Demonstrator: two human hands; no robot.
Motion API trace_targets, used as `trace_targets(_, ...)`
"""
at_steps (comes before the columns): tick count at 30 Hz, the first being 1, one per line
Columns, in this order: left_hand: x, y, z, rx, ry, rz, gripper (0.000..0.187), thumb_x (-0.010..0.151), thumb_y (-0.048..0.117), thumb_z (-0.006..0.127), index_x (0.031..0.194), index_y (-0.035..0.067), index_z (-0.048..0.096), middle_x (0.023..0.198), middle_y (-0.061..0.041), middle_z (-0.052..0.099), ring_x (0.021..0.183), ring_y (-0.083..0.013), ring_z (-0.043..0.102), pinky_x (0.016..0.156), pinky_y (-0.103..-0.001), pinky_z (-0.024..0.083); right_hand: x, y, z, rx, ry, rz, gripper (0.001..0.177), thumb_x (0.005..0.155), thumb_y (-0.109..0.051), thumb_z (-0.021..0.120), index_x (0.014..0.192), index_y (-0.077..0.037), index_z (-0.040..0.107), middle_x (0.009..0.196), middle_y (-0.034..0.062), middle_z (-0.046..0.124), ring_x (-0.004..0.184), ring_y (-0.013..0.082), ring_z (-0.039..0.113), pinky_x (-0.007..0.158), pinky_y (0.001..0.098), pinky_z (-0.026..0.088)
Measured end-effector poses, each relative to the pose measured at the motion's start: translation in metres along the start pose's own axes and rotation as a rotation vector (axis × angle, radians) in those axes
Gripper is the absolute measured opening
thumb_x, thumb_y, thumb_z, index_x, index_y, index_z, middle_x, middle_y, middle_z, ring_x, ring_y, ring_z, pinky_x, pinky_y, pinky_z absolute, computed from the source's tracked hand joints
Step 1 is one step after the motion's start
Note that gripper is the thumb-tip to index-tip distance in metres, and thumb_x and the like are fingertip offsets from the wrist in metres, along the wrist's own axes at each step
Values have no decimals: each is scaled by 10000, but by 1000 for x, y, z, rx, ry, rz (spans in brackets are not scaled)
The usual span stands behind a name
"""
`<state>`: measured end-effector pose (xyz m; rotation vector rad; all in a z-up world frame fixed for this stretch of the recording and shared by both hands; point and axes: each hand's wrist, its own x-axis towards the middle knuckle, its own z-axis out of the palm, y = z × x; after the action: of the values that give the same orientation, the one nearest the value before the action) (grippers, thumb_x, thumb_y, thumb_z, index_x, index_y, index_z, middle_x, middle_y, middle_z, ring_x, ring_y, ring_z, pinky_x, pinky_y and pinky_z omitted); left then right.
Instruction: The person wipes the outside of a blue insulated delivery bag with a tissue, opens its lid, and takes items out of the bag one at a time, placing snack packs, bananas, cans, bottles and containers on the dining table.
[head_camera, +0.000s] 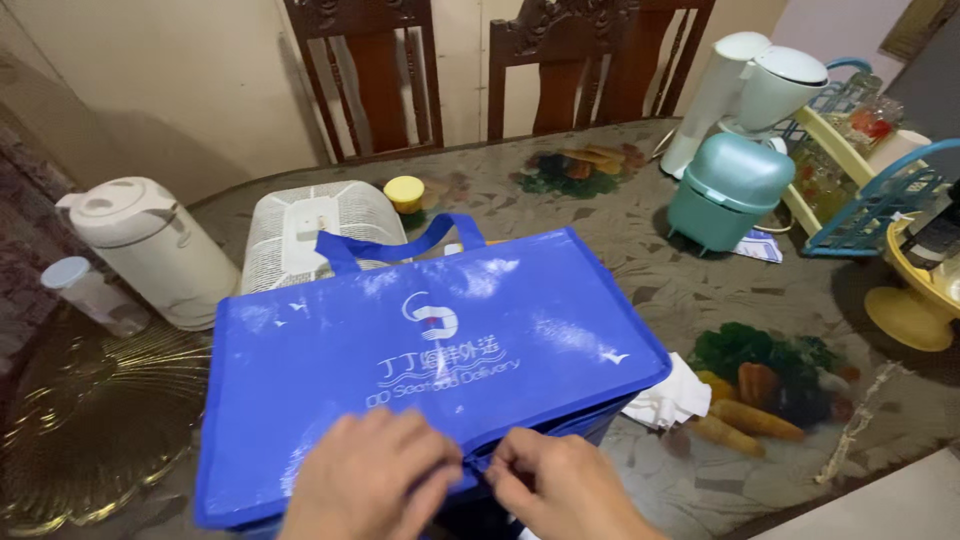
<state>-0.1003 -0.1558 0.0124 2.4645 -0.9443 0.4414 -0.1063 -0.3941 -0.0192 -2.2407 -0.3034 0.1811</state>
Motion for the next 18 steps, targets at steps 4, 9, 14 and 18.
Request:
trace_targets(4,-23,18,36,147,40,-180,296,727,431,840,887,217,712,812,4,637,770,-252,622,623,-466,424,-5,-12,14,-27,104,71,180,790,-262,762,890,-115,736,633,77,744,573,214,746,576,336,571)
trace_targets(9,-13,31,59,211,-67,-382,296,659,338,817,836,164,656,755,-31,666,707,-295,681,610,-495,475,-7,-23,18,46,142,241,171,790,-232,748,885,-90,739,627,94,758,579,238,720,583,340,548)
trace_targets(14,-8,35,64,391,23,-261,110,763,265,734,756,189,655,698,-8,667,640,-259,690,538,-446,491,-5,-34,16,35,116,224,181,825,-218,677,942,-94,737,717,72,801,629,235,755,623,343,562)
trace_targets(18,-6,37,60,335,62,-269,112,771,291,728,796,198,671,701,-17,669,644,-274,690,533,-456,493,-4,-42,8,-100,60,63,218,883,-246,635,1023,-100,717,833,79,795,772,284,738,666,382,546)
